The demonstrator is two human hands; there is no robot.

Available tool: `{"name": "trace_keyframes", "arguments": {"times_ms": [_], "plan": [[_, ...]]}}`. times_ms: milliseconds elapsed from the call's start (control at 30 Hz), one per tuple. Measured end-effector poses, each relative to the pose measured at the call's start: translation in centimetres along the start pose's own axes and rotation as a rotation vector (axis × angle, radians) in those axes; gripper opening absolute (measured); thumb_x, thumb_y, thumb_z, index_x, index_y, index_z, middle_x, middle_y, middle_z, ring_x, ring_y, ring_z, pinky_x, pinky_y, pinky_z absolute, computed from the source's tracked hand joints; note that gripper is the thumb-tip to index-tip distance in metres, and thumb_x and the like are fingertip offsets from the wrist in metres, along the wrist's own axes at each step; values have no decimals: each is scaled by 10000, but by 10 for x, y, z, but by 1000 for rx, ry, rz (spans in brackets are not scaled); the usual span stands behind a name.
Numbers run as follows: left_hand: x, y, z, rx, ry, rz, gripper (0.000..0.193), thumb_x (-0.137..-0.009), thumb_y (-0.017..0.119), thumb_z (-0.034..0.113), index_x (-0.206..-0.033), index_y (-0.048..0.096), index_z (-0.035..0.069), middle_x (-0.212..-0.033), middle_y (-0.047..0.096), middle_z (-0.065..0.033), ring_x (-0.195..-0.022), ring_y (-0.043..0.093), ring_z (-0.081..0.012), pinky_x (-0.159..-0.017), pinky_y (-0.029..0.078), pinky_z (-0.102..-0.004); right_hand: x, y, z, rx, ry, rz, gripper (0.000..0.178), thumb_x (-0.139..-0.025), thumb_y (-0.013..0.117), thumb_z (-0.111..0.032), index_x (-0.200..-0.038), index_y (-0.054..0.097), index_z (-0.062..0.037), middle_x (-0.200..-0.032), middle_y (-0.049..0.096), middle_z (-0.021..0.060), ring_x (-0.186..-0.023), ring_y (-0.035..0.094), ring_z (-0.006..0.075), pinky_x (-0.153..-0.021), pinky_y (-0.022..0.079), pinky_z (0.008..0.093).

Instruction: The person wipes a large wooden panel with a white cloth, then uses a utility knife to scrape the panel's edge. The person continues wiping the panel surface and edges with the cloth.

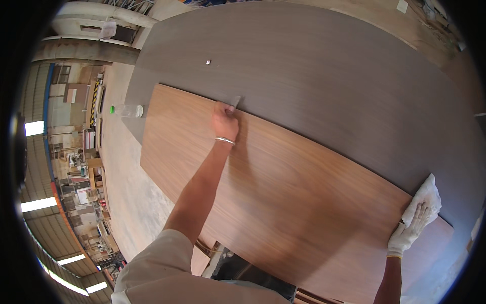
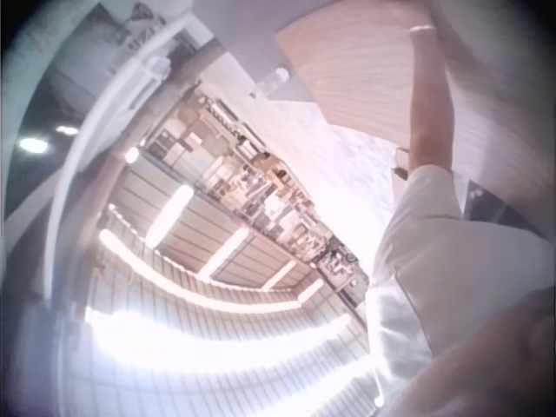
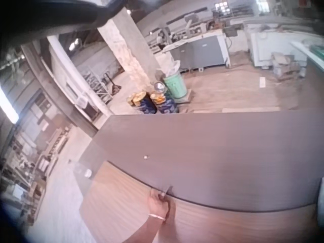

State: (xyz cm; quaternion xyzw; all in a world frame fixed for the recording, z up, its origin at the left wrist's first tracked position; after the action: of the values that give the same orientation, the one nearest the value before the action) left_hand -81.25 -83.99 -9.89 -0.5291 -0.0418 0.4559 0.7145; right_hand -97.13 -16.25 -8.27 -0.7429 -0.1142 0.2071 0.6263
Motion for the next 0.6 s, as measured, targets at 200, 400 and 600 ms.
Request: {"name": "trace_keyframes", "arguments": {"times_ms": [200,400,600], "plan": [[53,23,85,117,5,-50,155,-777,631,-98,-861,569,17,-903,593,-197,-911,560,-427,-809,430,-522,1,4,5,40,49,-49,666,-953,412,-198,-1596,414,-25,-1670,389,146,-1592,241,369,-1312,142,511],[37,5,29,83,-138,-15,167,-799,623,-131,-873,574,10,-870,612,-189,-841,578,-421,-755,467,-513,1,0,3,50,28,-27,683,-917,439,-133,-1592,419,-25,-1668,394,142,-1594,234,362,-1314,144,503],[53,18,66,78,-37,-16,213,-741,609,-140,-873,559,18,-894,597,-193,-894,567,-432,-773,437,-529,-3,-3,-1,-3,17,-12,680,-904,473,-122,-1575,444,-21,-1658,404,158,-1582,253,394,-1304,162,539]]}}
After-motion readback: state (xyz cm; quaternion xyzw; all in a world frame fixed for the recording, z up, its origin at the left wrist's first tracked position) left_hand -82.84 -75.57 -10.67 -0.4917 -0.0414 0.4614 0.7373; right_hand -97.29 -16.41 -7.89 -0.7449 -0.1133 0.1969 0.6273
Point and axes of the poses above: each hand's wrist, its own x-axis away from the middle knuckle, its own y-axis out of the palm, z = x × y, the point moved 8 cm from there along -x, towards the middle knuckle
